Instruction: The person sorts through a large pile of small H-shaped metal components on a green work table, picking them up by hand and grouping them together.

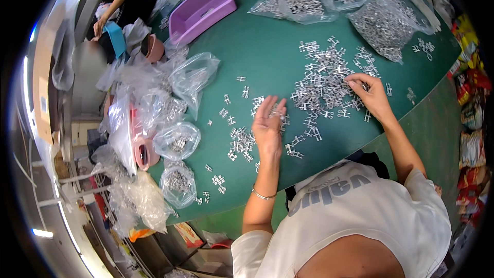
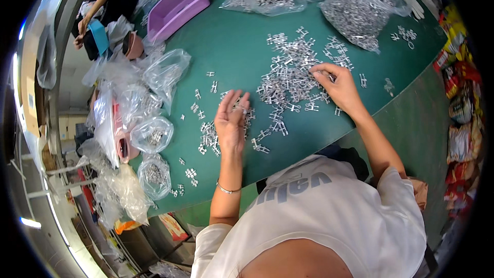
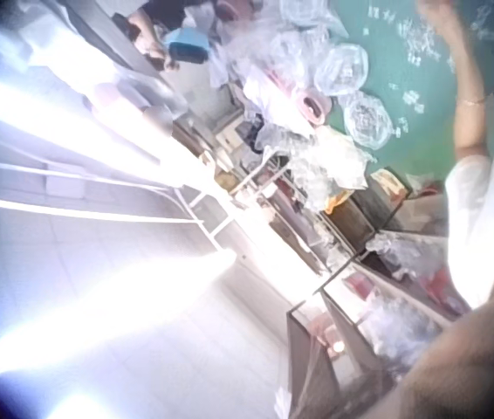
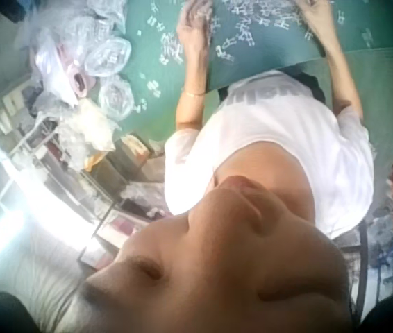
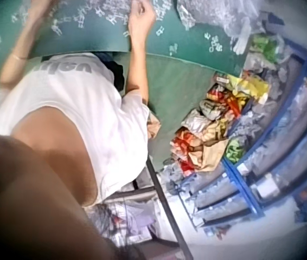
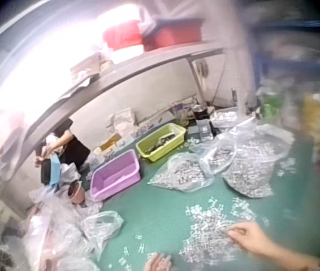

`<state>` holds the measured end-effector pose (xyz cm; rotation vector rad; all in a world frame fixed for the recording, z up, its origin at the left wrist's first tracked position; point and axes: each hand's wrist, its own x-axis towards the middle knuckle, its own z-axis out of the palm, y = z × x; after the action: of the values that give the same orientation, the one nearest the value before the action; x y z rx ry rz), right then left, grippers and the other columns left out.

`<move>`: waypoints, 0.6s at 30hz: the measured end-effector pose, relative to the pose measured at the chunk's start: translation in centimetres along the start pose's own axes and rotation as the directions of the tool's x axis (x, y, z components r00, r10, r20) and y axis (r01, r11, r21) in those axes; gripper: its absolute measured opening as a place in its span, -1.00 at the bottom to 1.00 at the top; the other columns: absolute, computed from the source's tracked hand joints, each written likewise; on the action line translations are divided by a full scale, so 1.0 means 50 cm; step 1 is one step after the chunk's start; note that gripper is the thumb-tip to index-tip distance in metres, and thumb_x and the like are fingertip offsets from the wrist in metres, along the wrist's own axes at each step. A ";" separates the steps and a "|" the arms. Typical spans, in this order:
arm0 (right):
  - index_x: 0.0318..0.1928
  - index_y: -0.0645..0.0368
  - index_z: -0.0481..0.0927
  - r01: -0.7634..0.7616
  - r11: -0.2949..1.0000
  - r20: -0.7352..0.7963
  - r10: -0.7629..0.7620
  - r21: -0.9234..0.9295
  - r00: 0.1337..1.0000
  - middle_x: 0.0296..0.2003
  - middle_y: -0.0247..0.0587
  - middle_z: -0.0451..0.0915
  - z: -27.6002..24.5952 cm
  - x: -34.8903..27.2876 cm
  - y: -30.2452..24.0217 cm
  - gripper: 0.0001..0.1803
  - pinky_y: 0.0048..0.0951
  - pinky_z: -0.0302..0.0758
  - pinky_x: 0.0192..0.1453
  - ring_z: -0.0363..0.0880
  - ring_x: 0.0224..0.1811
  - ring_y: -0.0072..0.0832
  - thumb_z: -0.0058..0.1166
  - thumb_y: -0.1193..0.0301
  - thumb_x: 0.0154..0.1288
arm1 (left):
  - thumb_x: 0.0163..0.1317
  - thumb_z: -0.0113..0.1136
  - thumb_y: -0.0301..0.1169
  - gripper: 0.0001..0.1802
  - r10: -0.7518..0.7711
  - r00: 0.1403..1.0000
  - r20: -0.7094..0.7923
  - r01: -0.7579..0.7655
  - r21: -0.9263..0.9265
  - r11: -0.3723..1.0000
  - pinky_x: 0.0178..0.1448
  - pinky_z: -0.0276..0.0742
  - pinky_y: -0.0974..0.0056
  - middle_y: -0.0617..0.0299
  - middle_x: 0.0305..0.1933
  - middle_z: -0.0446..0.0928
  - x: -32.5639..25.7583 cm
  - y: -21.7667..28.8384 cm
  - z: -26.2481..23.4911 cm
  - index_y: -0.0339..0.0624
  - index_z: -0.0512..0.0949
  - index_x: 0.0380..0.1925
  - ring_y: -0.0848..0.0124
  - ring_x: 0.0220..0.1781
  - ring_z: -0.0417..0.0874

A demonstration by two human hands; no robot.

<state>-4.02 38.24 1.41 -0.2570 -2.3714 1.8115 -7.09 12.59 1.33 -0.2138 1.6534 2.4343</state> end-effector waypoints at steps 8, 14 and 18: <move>-0.17 0.17 0.54 0.304 0.780 0.089 -0.307 -0.548 0.948 -0.19 -0.27 0.49 0.054 0.022 -0.006 -0.77 -0.30 0.42 -0.36 0.52 -0.40 -0.24 0.10 0.49 0.09 | 0.10 0.07 -0.56 -0.60 0.334 0.871 0.361 -0.474 0.798 0.373 0.26 0.21 0.12 -0.05 0.14 0.33 0.030 -0.002 0.037 -0.23 0.41 0.01 0.03 0.18 0.35; -0.33 0.20 0.55 0.460 0.737 0.247 -0.389 -0.495 0.888 -0.30 -0.28 0.52 0.047 0.001 0.011 -0.87 -0.22 0.44 -0.38 0.53 -0.41 -0.18 0.13 0.46 0.06 | 0.07 0.14 -0.53 -0.71 0.209 0.782 0.587 -0.615 0.780 0.110 0.27 0.18 0.14 0.04 0.04 0.39 0.028 -0.036 0.093 -0.23 0.48 -0.15 0.08 0.11 0.38; -0.38 0.22 0.56 0.440 0.820 0.294 -0.347 -0.366 0.891 -0.36 -0.23 0.56 0.005 -0.001 0.010 -0.87 -0.34 0.46 -0.33 0.55 -0.37 -0.24 0.16 0.45 0.03 | 0.03 0.15 -0.57 -0.82 0.281 0.756 0.592 -0.646 0.744 0.171 0.02 0.33 0.16 0.08 -0.20 0.46 0.038 -0.035 0.066 -0.25 0.47 -0.31 0.09 -0.13 0.47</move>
<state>-4.00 38.14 0.88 0.3922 -2.6880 1.1733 -8.58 16.46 0.52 0.9933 2.8855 1.1073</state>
